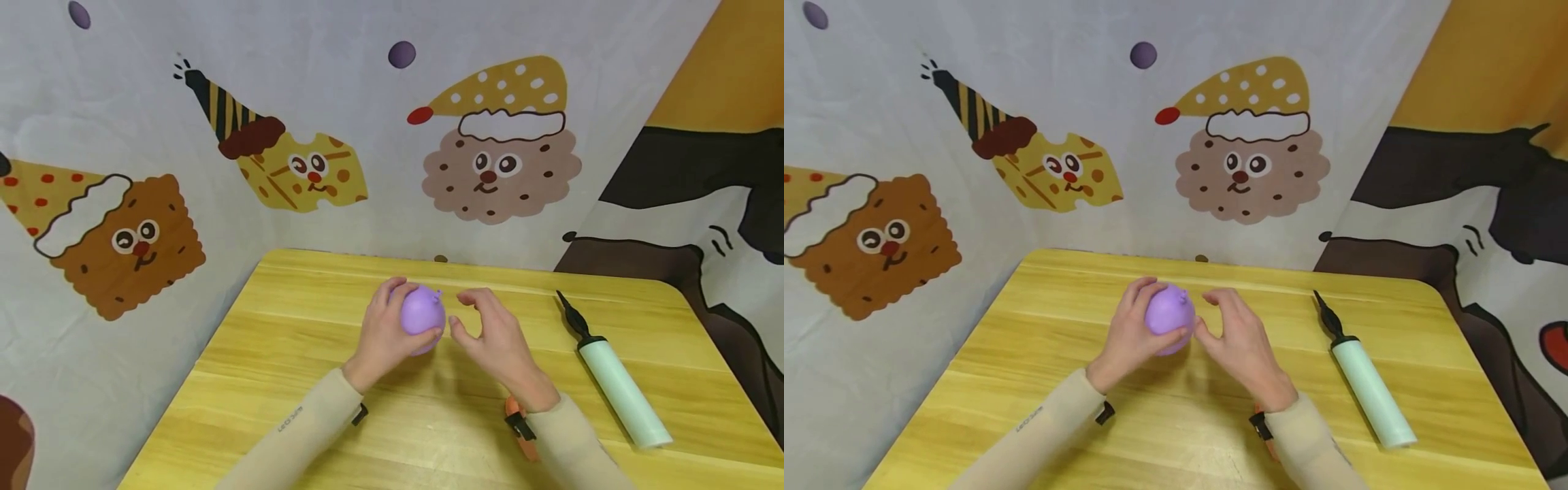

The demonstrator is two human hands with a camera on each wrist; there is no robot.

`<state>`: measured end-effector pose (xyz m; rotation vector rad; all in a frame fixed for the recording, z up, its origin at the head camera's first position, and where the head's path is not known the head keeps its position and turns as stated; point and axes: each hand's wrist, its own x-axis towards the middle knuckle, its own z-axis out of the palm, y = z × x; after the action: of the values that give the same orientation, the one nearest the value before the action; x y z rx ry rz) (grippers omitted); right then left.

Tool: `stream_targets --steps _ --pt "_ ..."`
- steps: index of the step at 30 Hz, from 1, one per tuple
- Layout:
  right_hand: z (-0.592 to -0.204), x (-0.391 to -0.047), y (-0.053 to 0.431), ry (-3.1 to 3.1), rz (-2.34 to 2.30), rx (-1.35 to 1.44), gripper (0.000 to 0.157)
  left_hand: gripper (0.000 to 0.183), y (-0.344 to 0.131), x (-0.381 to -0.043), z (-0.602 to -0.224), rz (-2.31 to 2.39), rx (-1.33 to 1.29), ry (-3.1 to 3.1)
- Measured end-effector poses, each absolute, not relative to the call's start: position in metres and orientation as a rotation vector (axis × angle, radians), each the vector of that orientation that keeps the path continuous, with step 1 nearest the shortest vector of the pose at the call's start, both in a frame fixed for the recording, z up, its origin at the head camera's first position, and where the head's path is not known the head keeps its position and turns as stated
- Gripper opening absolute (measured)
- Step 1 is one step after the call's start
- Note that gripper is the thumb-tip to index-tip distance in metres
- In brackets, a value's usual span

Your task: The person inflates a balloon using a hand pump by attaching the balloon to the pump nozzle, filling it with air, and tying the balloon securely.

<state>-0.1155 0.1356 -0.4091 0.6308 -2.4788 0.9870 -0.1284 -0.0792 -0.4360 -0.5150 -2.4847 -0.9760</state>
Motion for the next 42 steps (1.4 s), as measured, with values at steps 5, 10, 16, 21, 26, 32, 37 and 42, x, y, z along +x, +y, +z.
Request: stream_targets --steps 5,10,16,21,26,32,37,42 --pt "-0.414 -0.114 0.139 -2.528 1.017 0.56 0.036 0.076 -0.081 -0.132 -0.438 -1.315 -0.365 -2.546" --pt "-0.42 -0.113 0.143 -2.553 0.997 0.53 0.032 0.075 -0.087 -0.137 -0.441 -1.593 -0.168 -2.528" --pt "-0.425 -0.113 0.153 -2.588 0.958 0.522 0.026 0.067 -0.108 -0.142 -0.444 -1.744 0.023 -2.505" --pt "-0.431 -0.115 0.165 -2.625 0.924 0.491 0.024 0.063 -0.142 -0.157 -0.445 -1.912 0.161 -2.409" --pt "-0.437 -0.115 0.174 -2.655 0.849 0.469 0.031 0.071 -0.176 -0.18 -0.441 -2.032 0.264 -2.445" --pt "-0.439 -0.113 0.18 -2.685 0.814 0.468 0.034 0.085 -0.201 -0.205 -0.427 -2.036 0.192 -2.652" --pt "-0.439 -0.112 0.182 -2.691 0.831 0.454 0.036 0.093 -0.214 -0.222 -0.42 -1.931 0.18 -2.787" --pt "-0.441 -0.111 0.184 -2.708 0.829 0.459 0.039 0.095 -0.223 -0.233 -0.42 -1.827 0.18 -2.872"
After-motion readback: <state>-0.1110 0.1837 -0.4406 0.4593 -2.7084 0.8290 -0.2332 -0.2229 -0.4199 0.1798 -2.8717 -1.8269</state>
